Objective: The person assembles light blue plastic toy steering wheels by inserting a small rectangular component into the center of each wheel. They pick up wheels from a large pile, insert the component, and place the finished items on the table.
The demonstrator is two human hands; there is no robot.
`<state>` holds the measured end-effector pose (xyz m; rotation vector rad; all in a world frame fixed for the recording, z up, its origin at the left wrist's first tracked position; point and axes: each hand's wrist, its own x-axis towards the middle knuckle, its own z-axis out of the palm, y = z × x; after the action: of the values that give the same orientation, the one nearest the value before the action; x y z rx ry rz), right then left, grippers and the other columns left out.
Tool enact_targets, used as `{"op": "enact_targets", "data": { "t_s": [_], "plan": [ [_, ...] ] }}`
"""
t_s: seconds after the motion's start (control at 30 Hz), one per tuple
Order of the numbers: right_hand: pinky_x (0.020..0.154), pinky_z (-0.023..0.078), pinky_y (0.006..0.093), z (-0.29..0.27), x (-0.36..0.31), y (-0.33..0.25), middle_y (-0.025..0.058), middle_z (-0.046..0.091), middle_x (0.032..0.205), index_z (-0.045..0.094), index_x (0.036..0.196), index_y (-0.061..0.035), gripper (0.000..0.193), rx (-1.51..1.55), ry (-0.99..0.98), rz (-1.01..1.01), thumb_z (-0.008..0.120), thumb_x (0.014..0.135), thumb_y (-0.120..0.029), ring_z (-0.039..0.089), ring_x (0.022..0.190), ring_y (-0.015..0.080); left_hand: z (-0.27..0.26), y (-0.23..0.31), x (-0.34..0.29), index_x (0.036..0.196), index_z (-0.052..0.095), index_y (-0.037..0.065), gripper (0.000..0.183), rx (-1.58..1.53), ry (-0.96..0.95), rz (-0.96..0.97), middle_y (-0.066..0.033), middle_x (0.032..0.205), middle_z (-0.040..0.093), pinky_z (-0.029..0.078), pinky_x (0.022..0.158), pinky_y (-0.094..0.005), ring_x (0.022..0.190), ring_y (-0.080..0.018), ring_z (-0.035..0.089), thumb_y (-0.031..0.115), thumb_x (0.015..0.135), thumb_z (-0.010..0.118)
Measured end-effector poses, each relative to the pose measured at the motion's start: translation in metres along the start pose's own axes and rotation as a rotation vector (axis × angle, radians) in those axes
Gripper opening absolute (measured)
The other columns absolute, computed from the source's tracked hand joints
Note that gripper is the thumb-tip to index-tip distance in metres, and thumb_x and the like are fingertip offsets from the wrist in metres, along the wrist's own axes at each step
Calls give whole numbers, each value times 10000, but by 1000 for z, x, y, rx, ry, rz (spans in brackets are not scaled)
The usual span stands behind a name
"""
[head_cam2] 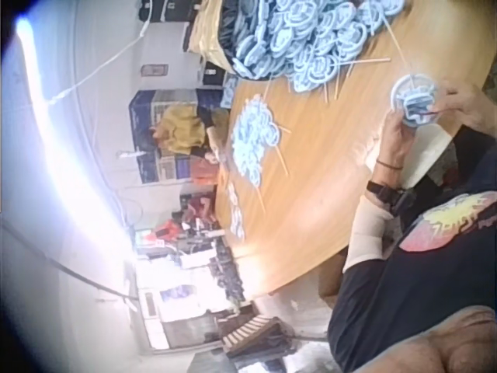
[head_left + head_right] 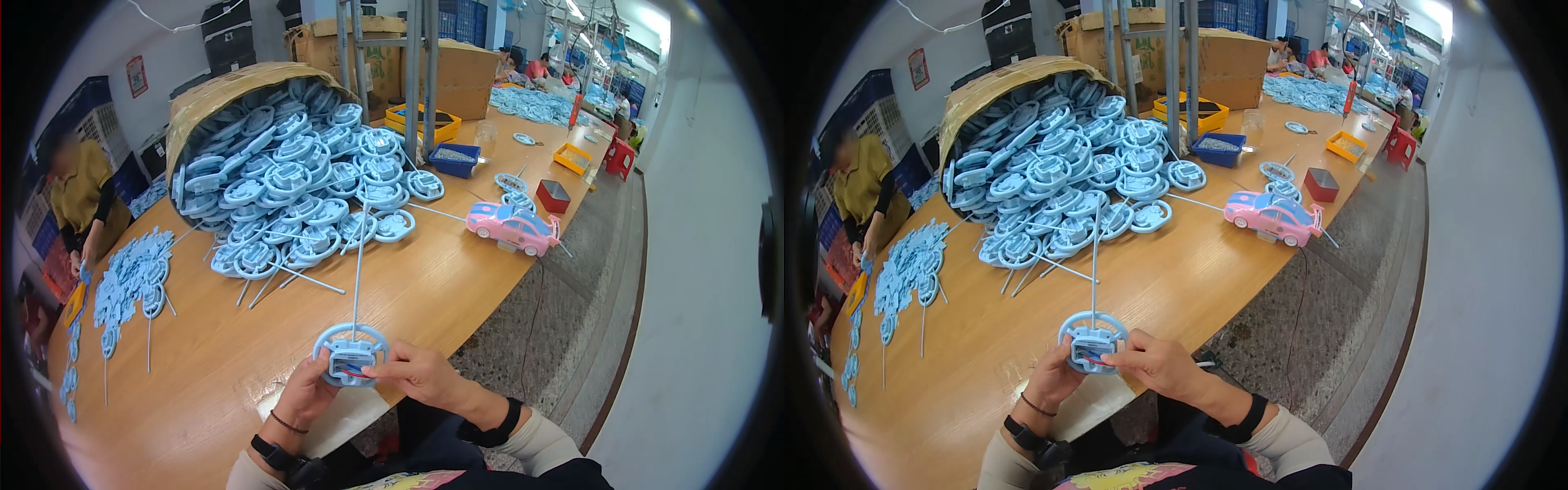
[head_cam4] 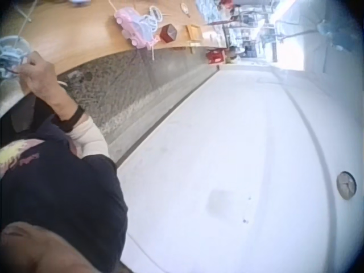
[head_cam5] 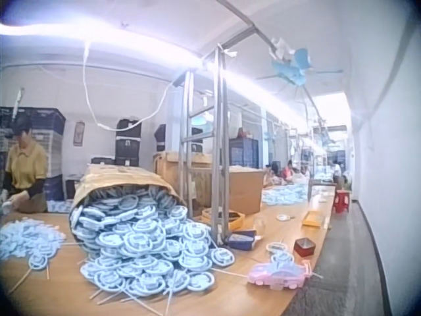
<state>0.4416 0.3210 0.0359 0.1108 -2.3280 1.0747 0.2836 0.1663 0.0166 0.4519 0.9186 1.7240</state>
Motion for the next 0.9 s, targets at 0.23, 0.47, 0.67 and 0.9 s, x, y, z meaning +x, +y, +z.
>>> {"op": "enact_targets", "data": {
  "t_s": [0.23,0.47,0.67,0.9],
  "plan": [
    [533,409,286,-10,-3,18,51,481,684,665,1042,-125,286,39,53,95,663,761,-70,489,591,181,-92,88,-11,1202,474,46,402,-112,272,465,-94,1142,575,446,928,-381,1032,-193,566,348,941,426],
    [546,388,237,3,-3,42,40,514,678,683,977,-65,255,112,54,179,691,724,-37,500,616,135,-148,166,43,1158,511,60,467,369,575,466,-85,1121,569,434,908,-397,1102,-285,510,356,817,630],
    [545,397,238,4,-7,48,43,513,685,677,985,-57,260,141,64,201,688,726,-34,508,613,135,-130,135,91,1070,553,45,465,2314,533,848,-159,1189,487,384,931,-422,1165,-334,428,131,638,702],
    [543,394,213,10,-10,27,26,563,767,659,1013,-35,235,415,94,344,661,779,-41,499,601,100,-94,127,60,923,546,19,385,2205,538,925,-158,1051,516,405,894,-388,1089,-335,463,178,616,716]
  ]
}}
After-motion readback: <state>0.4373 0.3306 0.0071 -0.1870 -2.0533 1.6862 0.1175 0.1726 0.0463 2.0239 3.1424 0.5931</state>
